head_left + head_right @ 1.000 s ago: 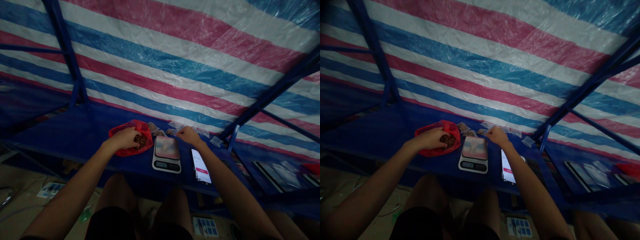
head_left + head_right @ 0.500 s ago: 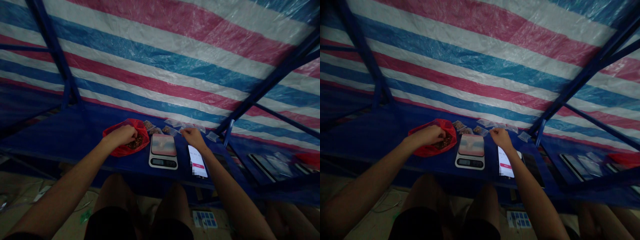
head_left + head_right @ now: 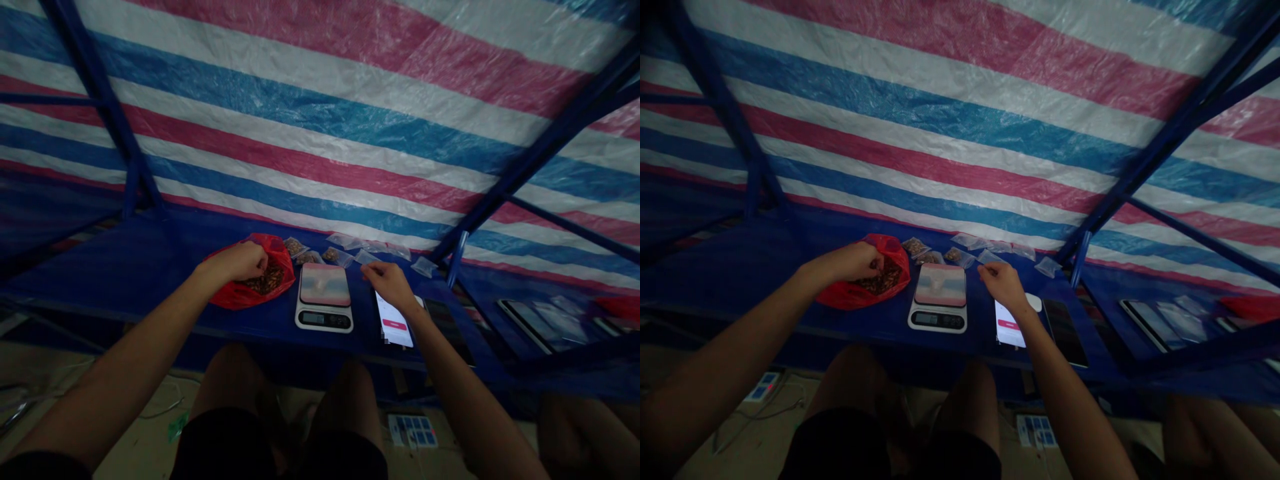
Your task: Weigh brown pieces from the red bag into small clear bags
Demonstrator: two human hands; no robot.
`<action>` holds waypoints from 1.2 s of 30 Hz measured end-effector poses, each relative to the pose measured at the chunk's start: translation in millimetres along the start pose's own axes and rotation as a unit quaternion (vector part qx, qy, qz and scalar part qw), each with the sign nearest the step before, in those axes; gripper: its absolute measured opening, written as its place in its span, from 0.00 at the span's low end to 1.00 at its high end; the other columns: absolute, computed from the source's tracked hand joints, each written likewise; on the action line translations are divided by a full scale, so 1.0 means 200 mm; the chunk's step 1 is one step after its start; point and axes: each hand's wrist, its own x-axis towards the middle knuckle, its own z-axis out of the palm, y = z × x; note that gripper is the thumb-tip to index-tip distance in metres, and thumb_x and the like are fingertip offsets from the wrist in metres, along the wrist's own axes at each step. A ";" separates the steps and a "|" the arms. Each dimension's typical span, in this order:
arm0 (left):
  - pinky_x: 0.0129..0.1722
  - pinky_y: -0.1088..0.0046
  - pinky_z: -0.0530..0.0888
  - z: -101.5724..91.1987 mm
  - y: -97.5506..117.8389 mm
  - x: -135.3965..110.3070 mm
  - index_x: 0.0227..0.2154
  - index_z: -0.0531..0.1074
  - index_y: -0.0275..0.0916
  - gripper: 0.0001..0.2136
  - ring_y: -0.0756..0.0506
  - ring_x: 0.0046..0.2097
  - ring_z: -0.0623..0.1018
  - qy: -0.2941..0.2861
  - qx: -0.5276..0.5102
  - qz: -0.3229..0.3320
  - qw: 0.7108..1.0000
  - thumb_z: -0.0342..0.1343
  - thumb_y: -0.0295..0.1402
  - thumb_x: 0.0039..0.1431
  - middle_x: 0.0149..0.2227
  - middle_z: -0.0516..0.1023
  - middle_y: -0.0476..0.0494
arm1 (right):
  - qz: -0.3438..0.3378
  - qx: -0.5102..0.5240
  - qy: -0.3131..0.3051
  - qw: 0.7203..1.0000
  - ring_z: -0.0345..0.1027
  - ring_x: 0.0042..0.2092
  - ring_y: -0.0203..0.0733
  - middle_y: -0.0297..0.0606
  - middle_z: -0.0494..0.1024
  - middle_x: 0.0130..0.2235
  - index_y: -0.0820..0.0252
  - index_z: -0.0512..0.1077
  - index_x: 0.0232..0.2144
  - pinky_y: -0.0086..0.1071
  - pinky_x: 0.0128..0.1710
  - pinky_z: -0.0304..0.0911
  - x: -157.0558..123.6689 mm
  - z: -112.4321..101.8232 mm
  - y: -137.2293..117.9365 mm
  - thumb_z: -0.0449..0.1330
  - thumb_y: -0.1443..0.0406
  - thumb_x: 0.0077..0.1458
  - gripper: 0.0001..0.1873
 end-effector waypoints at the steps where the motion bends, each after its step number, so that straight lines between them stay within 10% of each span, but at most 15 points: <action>1: 0.31 0.72 0.68 -0.02 0.00 -0.01 0.25 0.82 0.44 0.10 0.46 0.29 0.80 -0.004 -0.001 -0.008 1.000 0.56 0.25 0.51 0.28 0.84 0.48 | 0.000 0.003 0.000 1.000 0.73 0.30 0.43 0.39 0.83 0.28 0.61 0.80 0.27 0.33 0.31 0.59 -0.01 0.00 0.00 0.58 0.53 0.62 0.21; 9: 0.40 0.73 0.75 -0.13 0.19 -0.08 0.36 0.85 0.46 0.10 0.44 0.39 0.84 -0.005 -0.129 0.088 0.988 0.59 0.28 0.58 0.38 0.88 0.50 | 0.012 0.025 -0.006 1.000 0.69 0.27 0.42 0.39 0.81 0.26 0.61 0.79 0.26 0.33 0.30 0.58 -0.04 0.01 0.02 0.58 0.51 0.60 0.22; 17: 0.47 0.74 0.73 -0.08 0.53 0.22 0.45 0.85 0.39 0.11 0.43 0.48 0.84 0.022 -0.122 0.205 0.971 0.62 0.28 0.62 0.47 0.87 0.42 | 0.007 0.034 -0.004 0.999 0.66 0.26 0.40 0.37 0.79 0.24 0.60 0.79 0.25 0.33 0.27 0.55 -0.04 0.04 -0.01 0.58 0.52 0.61 0.21; 36: 0.45 0.76 0.72 -0.10 0.55 0.24 0.48 0.83 0.40 0.13 0.45 0.47 0.84 -0.010 -0.129 0.198 0.972 0.58 0.27 0.65 0.47 0.87 0.44 | -0.058 0.068 -0.009 0.996 0.68 0.28 0.39 0.36 0.82 0.28 0.59 0.81 0.28 0.32 0.28 0.56 -0.02 0.07 -0.06 0.59 0.56 0.63 0.18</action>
